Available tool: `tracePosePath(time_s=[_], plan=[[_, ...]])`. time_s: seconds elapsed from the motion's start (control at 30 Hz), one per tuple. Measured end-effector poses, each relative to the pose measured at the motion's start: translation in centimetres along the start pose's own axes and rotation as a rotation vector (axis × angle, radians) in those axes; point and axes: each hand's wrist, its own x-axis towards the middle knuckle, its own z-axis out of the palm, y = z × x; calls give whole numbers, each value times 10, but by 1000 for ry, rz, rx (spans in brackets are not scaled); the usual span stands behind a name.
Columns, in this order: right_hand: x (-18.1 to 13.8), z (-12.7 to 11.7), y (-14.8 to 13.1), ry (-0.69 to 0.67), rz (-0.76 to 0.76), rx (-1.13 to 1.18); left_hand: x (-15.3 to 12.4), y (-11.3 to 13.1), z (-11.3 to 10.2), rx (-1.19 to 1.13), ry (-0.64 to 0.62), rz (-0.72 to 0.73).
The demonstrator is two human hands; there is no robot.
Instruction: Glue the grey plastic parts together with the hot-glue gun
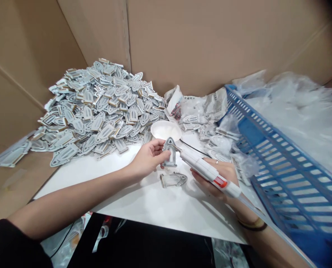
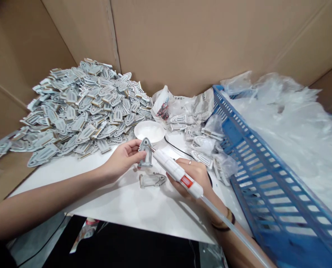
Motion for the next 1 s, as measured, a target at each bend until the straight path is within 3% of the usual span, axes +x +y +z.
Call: tracePosePath(time_s=[0.37,0.5,0.6,0.73,0.8,0.83,0.9,1.0], plan=[[0,1,4,131,-8,-90,0,2,-5,100,-55,-32],[1,3,1,199,35,-135,16,15,-22,86,41,10],[2,3,-2,213,72,-149,36,42,-45,168,136,136],[4,2,-5,216,55,-130,67,95,-90,430,328,339],[4,1,-6,202,40,-127,80,119,-117,823,526,435],[4,1,-6,192,37,-127,84,128,-131,1065,560,465],[4,0,-6,179,39,-124,89,140,-157,1473,530,479],[3,0,-7,180,55,-136,92,144,-182,1776,479,383]])
